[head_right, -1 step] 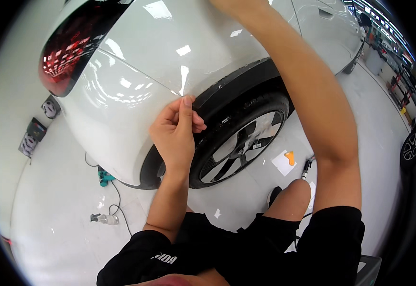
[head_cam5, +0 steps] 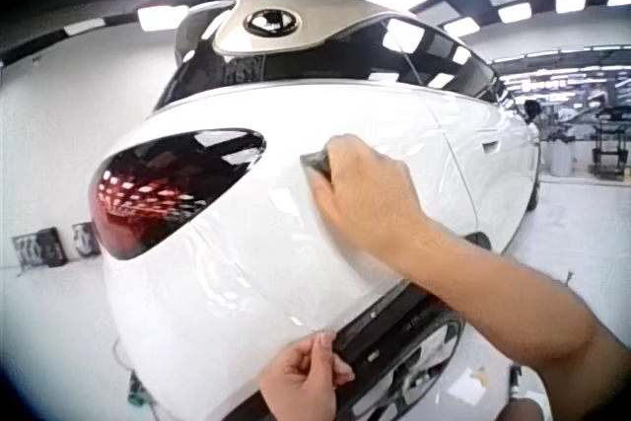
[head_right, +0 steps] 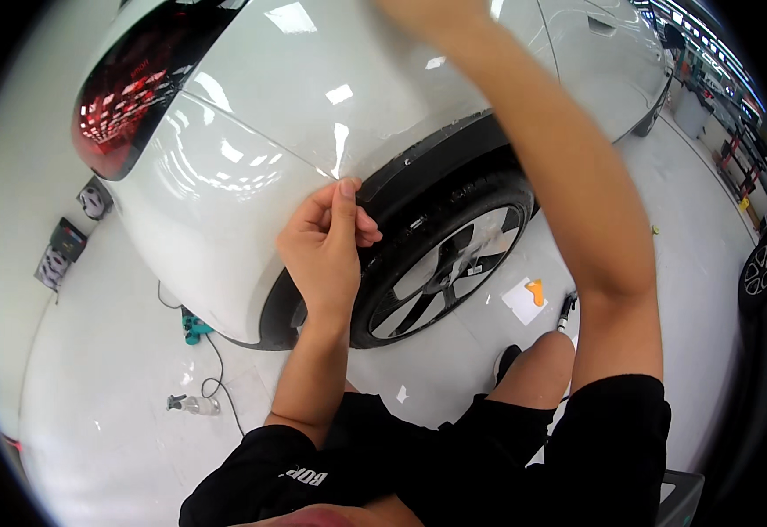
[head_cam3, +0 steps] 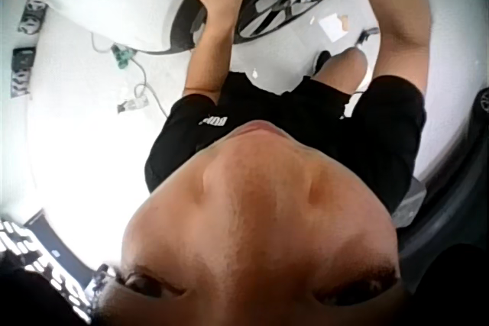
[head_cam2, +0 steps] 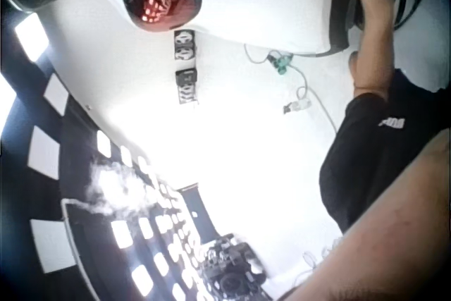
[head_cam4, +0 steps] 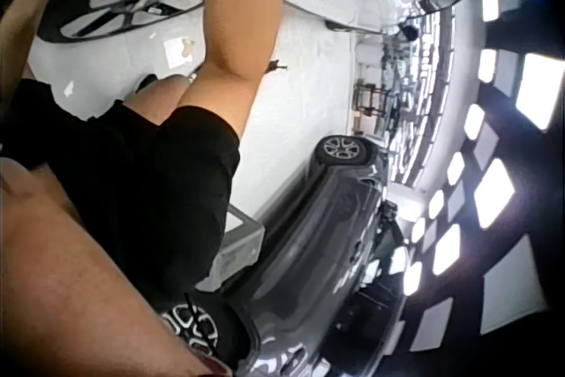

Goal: The person applies a transparent protective film to the rear bumper of a white car. They use a spray bottle to wet the surface and a green squeegee to smooth the film, removing air bubbles and ensuring adhesion.

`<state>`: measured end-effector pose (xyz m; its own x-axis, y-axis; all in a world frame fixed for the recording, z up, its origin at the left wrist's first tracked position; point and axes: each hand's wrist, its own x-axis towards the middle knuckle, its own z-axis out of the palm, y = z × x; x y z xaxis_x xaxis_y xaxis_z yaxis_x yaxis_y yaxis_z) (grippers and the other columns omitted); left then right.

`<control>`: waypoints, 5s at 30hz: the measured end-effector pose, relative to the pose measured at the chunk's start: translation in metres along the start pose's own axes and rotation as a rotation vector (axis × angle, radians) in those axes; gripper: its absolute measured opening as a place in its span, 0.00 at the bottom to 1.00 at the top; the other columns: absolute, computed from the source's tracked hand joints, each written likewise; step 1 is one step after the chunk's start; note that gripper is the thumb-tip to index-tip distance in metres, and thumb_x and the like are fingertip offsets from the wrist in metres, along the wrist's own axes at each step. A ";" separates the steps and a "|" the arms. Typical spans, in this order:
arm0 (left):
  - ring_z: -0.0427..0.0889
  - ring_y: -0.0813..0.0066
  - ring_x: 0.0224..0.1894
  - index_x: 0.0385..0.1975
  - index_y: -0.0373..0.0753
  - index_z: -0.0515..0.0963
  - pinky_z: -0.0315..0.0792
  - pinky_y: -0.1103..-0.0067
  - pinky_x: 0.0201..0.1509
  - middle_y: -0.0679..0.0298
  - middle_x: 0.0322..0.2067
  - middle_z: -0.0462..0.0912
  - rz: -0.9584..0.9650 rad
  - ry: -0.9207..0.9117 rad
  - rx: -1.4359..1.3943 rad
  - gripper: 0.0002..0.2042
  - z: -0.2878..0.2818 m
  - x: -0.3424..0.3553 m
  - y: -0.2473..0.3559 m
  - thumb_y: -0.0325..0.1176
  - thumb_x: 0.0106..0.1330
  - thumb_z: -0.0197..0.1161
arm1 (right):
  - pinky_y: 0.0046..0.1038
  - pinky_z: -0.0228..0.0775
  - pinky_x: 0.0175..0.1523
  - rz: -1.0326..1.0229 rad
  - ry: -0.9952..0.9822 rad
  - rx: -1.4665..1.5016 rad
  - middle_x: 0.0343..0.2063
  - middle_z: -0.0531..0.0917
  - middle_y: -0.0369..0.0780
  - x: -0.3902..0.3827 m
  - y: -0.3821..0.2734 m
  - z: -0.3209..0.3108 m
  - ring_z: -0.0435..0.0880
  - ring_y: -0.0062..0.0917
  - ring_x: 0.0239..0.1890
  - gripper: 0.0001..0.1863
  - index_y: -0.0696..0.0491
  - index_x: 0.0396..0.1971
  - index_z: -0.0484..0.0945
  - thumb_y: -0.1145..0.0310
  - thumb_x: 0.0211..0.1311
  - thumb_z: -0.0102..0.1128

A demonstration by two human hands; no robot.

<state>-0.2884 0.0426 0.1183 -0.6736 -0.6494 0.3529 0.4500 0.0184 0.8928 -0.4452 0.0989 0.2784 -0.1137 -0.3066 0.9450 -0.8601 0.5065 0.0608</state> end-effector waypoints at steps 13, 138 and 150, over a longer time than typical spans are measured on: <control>0.80 0.84 0.23 0.41 0.28 0.83 0.76 0.86 0.28 0.65 0.21 0.82 0.219 -0.026 0.166 0.10 -0.017 0.011 -0.017 0.31 0.75 0.62 | 0.34 0.75 0.30 -0.328 -0.131 0.002 0.26 0.82 0.40 -0.055 -0.068 0.009 0.84 0.36 0.28 0.08 0.50 0.33 0.77 0.61 0.66 0.61; 0.84 0.67 0.24 0.51 0.24 0.76 0.80 0.77 0.33 0.53 0.24 0.84 0.255 0.046 0.221 0.16 -0.096 -0.023 -0.001 0.32 0.79 0.47 | 0.34 0.75 0.45 0.452 0.195 0.200 0.35 0.85 0.42 -0.149 0.035 -0.039 0.83 0.36 0.38 0.12 0.55 0.44 0.85 0.70 0.61 0.65; 0.62 0.83 0.18 0.40 0.25 0.77 0.61 0.84 0.25 0.69 0.14 0.67 0.949 0.216 0.773 0.09 -0.166 0.017 -0.043 0.22 0.73 0.48 | 0.31 0.71 0.47 0.073 0.160 0.419 0.37 0.83 0.33 -0.178 -0.087 0.011 0.80 0.25 0.40 0.15 0.50 0.48 0.85 0.68 0.63 0.59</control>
<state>-0.2217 -0.0950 0.0395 -0.1275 -0.2449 0.9611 0.1939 0.9442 0.2663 -0.3555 0.1002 0.1014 -0.1313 -0.1376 0.9817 -0.9835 0.1423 -0.1116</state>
